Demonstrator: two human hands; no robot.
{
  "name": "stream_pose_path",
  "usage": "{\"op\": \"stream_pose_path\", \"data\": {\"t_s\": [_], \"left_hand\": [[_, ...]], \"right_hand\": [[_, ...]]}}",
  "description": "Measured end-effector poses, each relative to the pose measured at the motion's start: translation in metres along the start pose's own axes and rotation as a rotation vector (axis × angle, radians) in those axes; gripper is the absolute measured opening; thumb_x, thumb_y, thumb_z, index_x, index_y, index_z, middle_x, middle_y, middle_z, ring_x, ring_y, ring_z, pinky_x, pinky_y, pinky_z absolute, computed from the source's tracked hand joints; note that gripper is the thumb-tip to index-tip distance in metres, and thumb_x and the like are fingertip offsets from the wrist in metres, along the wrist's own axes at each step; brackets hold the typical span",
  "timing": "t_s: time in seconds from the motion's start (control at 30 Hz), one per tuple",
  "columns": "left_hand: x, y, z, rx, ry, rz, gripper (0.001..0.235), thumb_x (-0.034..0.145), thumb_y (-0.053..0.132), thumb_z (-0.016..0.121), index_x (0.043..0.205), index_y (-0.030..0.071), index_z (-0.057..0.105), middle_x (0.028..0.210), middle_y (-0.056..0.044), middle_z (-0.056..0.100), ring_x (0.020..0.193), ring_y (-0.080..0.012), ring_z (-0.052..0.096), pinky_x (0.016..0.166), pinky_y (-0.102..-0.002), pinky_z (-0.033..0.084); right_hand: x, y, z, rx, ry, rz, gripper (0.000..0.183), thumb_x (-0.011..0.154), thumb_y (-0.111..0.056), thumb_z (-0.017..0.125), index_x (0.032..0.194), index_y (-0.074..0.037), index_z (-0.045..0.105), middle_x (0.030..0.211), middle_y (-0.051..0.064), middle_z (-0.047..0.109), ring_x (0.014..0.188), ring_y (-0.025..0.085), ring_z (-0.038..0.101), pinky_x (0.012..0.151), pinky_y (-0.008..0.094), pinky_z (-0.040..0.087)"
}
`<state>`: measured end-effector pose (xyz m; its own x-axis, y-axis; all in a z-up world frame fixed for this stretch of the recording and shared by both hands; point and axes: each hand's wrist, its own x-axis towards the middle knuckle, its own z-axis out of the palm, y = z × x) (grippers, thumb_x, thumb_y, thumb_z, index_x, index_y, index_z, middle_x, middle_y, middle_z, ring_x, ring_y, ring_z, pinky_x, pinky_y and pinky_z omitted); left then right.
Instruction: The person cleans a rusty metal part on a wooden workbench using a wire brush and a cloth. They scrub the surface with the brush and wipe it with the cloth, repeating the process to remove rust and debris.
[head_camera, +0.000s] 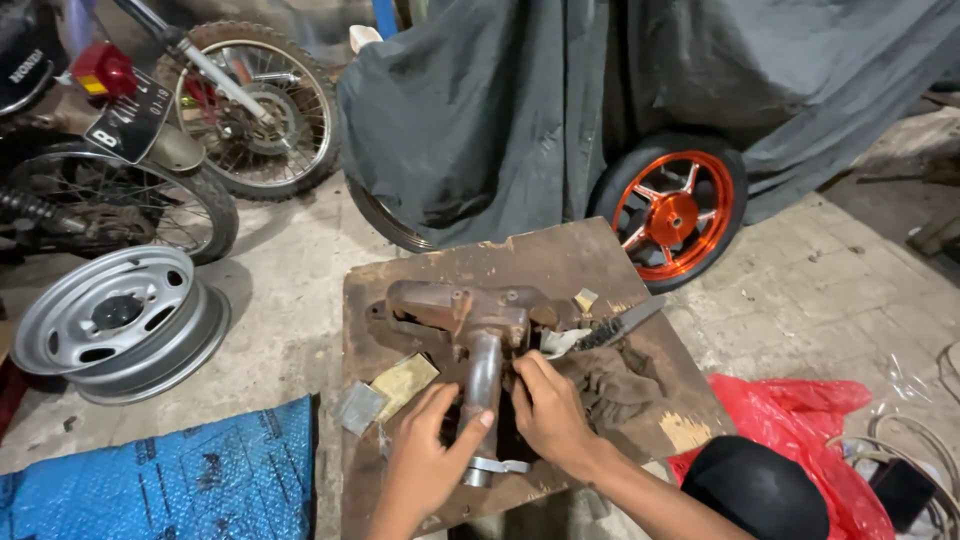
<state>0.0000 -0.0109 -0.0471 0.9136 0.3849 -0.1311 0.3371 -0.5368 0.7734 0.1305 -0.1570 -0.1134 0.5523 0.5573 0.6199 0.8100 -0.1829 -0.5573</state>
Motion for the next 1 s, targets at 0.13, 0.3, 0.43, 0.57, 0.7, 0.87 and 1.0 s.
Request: {"op": "stream_pose_path", "data": {"t_s": [0.13,0.3,0.43,0.57,0.7,0.87,1.0], "left_hand": [[-0.005,0.011,-0.005,-0.022,-0.035,-0.077,0.069,0.091,0.06,0.057,0.142,0.014,0.057,0.134,0.003,0.066,0.121,-0.0168,0.066,0.099,-0.035,0.053],[0.001,0.002,-0.002,-0.017,-0.058,-0.158,0.081,0.088,0.066,0.058,0.151,0.015,0.05,0.162,0.001,0.046,0.149,-0.0201,0.044,0.121,-0.043,0.039],[0.001,0.004,-0.001,-0.024,-0.063,-0.167,0.079,0.088,0.065,0.056,0.149,0.015,0.052,0.156,0.006,0.053,0.142,-0.017,0.053,0.114,-0.041,0.045],[0.0,-0.007,0.006,0.004,-0.011,-0.055,0.074,0.09,0.063,0.055,0.143,0.012,0.057,0.141,0.002,0.063,0.128,-0.0179,0.063,0.106,-0.04,0.053],[0.007,-0.011,0.008,0.025,-0.011,-0.049,0.067,0.091,0.063,0.054,0.137,0.015,0.062,0.131,0.005,0.065,0.12,-0.0155,0.066,0.092,-0.036,0.054],[0.005,-0.01,0.006,-0.029,-0.016,-0.067,0.061,0.09,0.06,0.057,0.132,0.018,0.066,0.124,0.007,0.068,0.115,-0.0127,0.068,0.09,-0.033,0.053],[0.005,-0.01,0.006,-0.077,-0.004,-0.049,0.059,0.088,0.062,0.057,0.129,0.021,0.069,0.12,0.008,0.07,0.109,-0.0113,0.071,0.088,-0.031,0.053]], "right_hand": [[0.014,-0.017,-0.032,0.302,-0.218,0.612,0.015,0.1,-0.007,0.059,0.097,-0.01,0.073,0.078,0.002,0.071,0.055,0.01,0.056,0.048,0.024,0.048],[0.021,-0.008,-0.064,0.794,-0.106,0.949,0.017,0.102,-0.009,0.065,0.088,0.0,0.068,0.06,0.009,0.055,0.05,0.016,0.049,0.046,0.029,0.037],[0.016,0.015,-0.076,0.638,-0.134,0.894,0.015,0.1,-0.011,0.066,0.098,0.0,0.075,0.066,0.008,0.065,0.053,0.014,0.058,0.045,0.026,0.044],[0.001,0.056,-0.084,-0.004,-0.112,0.543,0.017,0.101,-0.013,0.059,0.102,-0.009,0.075,0.091,0.003,0.077,0.06,0.011,0.053,0.054,0.026,0.043],[-0.015,0.095,-0.082,-0.285,-0.121,0.097,0.013,0.096,0.004,0.061,0.093,-0.006,0.068,0.09,0.004,0.067,0.074,0.015,0.066,0.058,0.02,0.06],[-0.012,0.087,-0.08,-0.21,-0.227,0.098,0.01,0.088,-0.011,0.077,0.096,-0.006,0.074,0.097,0.005,0.06,0.087,0.022,0.063,0.064,0.034,0.055],[-0.014,0.105,-0.073,-0.209,-0.242,0.143,0.025,0.084,-0.014,0.084,0.099,-0.009,0.066,0.099,0.002,0.056,0.082,0.017,0.06,0.057,0.03,0.05]]}}
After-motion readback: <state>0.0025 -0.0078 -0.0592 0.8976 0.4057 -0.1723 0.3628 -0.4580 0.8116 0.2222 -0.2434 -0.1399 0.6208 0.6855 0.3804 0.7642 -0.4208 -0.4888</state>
